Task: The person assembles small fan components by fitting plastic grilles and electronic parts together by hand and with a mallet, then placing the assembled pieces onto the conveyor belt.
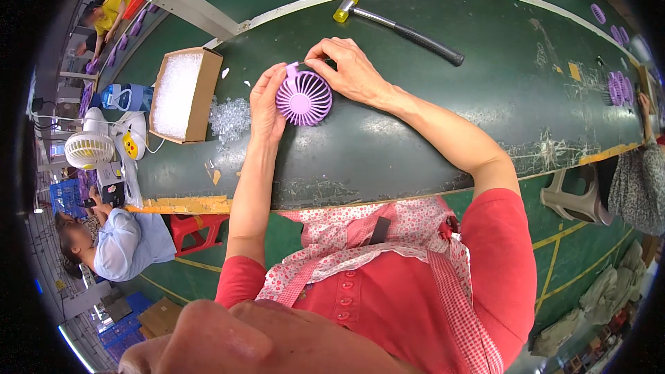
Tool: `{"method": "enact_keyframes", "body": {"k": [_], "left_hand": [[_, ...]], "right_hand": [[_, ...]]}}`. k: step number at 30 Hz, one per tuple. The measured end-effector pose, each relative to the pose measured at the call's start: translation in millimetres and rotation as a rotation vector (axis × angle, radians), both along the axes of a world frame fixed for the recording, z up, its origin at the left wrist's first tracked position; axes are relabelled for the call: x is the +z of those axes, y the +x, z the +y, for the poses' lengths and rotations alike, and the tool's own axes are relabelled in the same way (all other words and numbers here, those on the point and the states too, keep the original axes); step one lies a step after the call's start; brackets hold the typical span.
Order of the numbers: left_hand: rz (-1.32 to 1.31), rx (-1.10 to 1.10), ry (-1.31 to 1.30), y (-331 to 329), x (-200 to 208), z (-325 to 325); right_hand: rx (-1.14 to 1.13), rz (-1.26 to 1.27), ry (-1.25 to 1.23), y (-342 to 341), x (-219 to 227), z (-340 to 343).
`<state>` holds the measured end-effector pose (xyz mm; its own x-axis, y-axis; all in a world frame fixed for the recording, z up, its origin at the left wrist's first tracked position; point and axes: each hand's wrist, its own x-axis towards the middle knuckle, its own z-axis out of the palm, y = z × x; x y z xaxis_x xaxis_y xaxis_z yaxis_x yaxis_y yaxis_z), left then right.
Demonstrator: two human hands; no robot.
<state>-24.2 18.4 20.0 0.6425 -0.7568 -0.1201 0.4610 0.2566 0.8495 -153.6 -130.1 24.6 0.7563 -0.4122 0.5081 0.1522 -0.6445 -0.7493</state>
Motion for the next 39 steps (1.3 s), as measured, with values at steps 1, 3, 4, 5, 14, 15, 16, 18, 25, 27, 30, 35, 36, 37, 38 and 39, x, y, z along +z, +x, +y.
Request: {"method": "enact_keyframes", "body": {"k": [1,3,4,5,14,15,16,18,25,27,30,35,36,37,38,39], "left_hand": [[-0.002,-0.004,0.002,-1,1,-1],[0.001,-0.016,0.01,-4,0,-2],[-0.001,-0.028,0.018,-4,1,-2],[-0.002,-0.028,0.018,-3,1,-2],[-0.072,-0.025,-0.006,2,5,-8],[-0.101,-0.021,0.001,1,7,-8],[-0.131,-0.039,-0.002,3,6,-5],[-0.23,-0.039,0.041,-2,7,-6],[-0.612,0.249,0.036,-18,3,-8],[-0.733,0.272,0.087,-18,-4,-6],[-0.896,0.167,0.191,-30,-7,-6],[-1.229,0.071,0.012,-42,-1,-3],[-1.3,0.045,-0.022,-42,-1,-2],[-1.335,0.032,-0.061,-44,1,-2],[-1.376,0.014,-0.096,-46,1,-1],[-1.415,-0.016,-0.139,-50,0,-1]], "right_hand": [[-0.007,0.014,-0.004,0,1,-1],[-0.001,0.006,0.0,1,0,2],[0.002,0.004,-0.001,2,1,1],[0.001,0.003,0.0,3,1,0],[0.079,0.049,0.113,8,14,-12],[0.111,0.044,0.205,6,17,-9],[0.159,0.028,0.236,8,16,-8],[0.175,0.01,0.125,6,12,-12],[-0.049,-0.131,0.188,10,45,-39],[-0.196,-0.19,0.153,16,59,-68],[-0.419,-0.183,-0.224,13,55,-121],[-0.469,-0.003,-0.538,-53,27,-144],[-0.497,0.018,-0.568,-78,24,-138],[-0.518,0.083,-0.565,-108,20,-133],[-0.54,0.107,-0.607,-136,18,-121],[-0.591,0.188,-0.619,-171,11,-114]]}}
